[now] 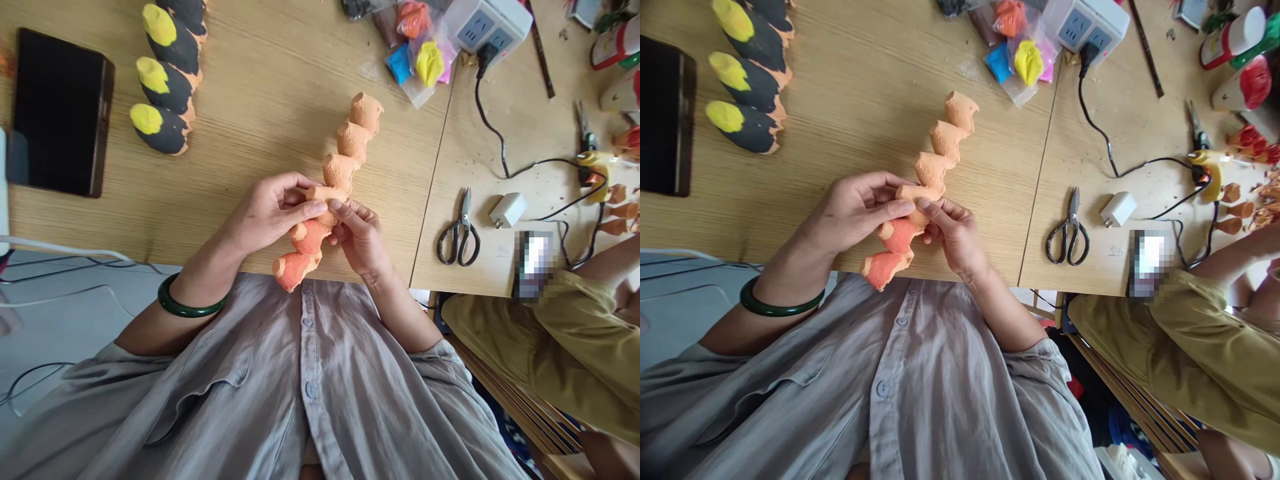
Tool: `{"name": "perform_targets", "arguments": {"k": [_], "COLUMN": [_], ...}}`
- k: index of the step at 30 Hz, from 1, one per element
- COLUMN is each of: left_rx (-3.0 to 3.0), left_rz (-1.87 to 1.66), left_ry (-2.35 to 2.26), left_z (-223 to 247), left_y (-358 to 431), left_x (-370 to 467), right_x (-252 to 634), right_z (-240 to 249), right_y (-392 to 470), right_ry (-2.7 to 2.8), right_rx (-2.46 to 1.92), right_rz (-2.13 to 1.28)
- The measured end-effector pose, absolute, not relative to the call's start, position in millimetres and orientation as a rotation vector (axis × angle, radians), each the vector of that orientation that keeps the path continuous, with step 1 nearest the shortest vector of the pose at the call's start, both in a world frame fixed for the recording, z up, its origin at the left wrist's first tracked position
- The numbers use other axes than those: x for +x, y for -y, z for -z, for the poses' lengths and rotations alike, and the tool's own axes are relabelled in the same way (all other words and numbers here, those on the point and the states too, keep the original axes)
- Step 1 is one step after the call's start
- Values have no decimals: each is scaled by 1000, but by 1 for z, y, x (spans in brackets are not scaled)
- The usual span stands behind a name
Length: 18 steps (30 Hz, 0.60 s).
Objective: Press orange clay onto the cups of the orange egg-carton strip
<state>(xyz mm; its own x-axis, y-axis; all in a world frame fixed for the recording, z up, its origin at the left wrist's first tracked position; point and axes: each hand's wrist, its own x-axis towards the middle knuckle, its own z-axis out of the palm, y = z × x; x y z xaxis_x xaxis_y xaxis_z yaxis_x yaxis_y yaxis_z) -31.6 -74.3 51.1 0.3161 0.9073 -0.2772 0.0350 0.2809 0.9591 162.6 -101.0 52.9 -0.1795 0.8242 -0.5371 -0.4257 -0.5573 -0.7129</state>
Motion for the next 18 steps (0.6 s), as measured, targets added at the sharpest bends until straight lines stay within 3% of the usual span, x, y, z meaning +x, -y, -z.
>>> {"name": "perform_targets", "arguments": {"k": [13, 18], "left_rx": [811, 704], "left_rz": [-1135, -1104], "left_ry": [-995, -962], "left_z": [-33, -38], "left_y": [74, 72], "left_x": [-27, -30], "right_x": [192, 195], "right_z": [-40, -38], "right_y": [94, 97], "right_ry": [626, 636], "right_rx": [-994, -1011], "right_rz": [-1838, -1821]}}
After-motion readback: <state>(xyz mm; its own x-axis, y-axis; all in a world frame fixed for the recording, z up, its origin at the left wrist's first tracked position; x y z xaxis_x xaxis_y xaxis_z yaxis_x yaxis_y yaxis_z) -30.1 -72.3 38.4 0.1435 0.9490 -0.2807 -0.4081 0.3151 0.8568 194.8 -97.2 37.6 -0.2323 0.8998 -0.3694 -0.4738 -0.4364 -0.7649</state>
